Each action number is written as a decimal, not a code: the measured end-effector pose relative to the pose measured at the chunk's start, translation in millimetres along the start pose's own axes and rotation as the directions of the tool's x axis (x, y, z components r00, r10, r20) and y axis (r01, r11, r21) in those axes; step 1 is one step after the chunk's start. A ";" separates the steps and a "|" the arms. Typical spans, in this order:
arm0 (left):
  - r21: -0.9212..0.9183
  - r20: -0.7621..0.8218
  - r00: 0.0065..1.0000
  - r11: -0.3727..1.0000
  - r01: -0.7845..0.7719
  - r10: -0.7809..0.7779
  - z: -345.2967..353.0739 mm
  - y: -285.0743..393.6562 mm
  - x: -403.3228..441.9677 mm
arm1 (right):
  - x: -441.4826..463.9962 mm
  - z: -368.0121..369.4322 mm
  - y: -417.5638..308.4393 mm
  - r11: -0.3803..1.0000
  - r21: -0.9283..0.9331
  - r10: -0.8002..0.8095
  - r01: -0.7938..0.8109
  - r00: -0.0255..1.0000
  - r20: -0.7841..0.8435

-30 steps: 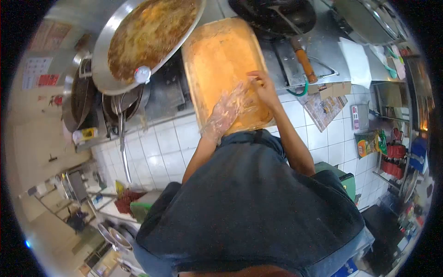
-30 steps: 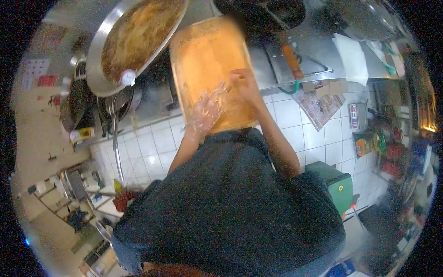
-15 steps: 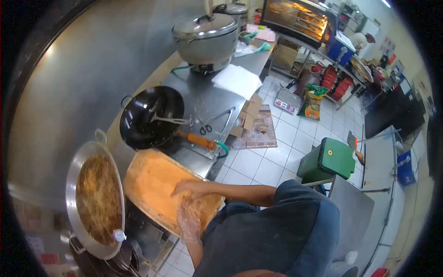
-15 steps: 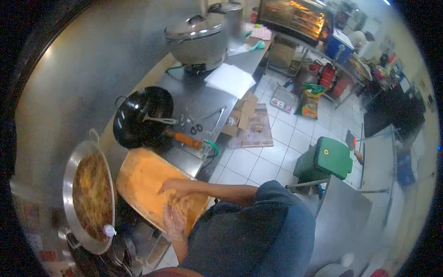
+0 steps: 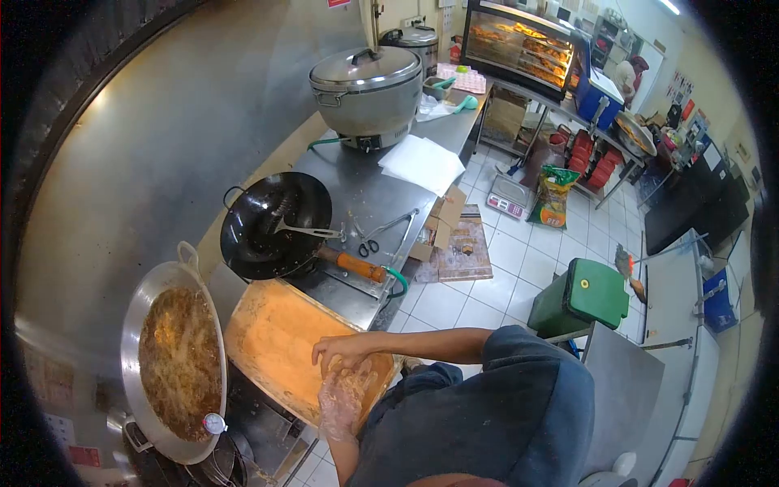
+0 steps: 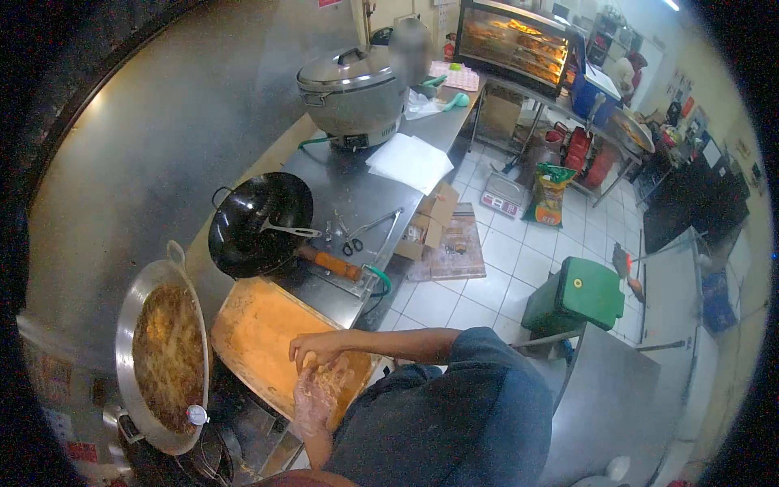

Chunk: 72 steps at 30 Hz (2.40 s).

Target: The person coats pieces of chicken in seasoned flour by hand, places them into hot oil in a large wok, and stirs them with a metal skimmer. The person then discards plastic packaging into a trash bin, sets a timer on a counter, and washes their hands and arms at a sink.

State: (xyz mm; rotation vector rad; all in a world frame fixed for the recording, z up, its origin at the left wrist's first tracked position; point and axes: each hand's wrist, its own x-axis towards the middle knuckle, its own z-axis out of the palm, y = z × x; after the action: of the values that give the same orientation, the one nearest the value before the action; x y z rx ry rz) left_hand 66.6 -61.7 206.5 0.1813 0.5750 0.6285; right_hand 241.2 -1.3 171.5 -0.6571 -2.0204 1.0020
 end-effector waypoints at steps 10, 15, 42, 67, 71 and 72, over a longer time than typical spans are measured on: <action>0.008 -0.053 0.994 0.995 -0.099 0.099 7.2 -1.5 -13.2 | 16.8 -3.2 -0.1 0.997 0.062 0.050 -0.045 0.996 -0.071; 0.049 0.063 0.994 0.994 -0.093 0.090 -21.5 -0.6 -18.4 | 18.3 -12.4 17.4 0.982 0.034 0.188 -0.185 0.978 -0.090; 0.761 -0.548 0.437 0.642 -0.092 0.713 -85.0 -40.4 -128.4 | 58.6 8.3 86.8 0.784 -0.480 0.379 -0.393 0.916 -0.131; 0.848 -0.370 0.217 0.232 0.477 0.903 -126.7 -61.4 -39.3 | -50.6 1.3 21.2 0.836 -0.230 0.394 -0.498 0.837 -0.381; 0.846 -0.391 0.203 0.263 0.464 0.898 -112.0 -92.0 -44.7 | -60.4 1.2 23.0 0.867 -0.233 0.333 -0.441 0.860 -0.388; 0.843 -0.400 0.198 0.274 0.464 0.895 -109.9 -98.4 -46.5 | -60.0 -0.7 21.0 0.856 -0.237 0.353 -0.459 0.855 -0.379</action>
State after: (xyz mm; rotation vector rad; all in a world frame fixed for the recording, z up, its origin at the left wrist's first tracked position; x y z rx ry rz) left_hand 24.1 -169.4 104.0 1.2157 2.3627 0.6733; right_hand 278.0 -32.1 129.8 -1.3885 -1.7925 0.7332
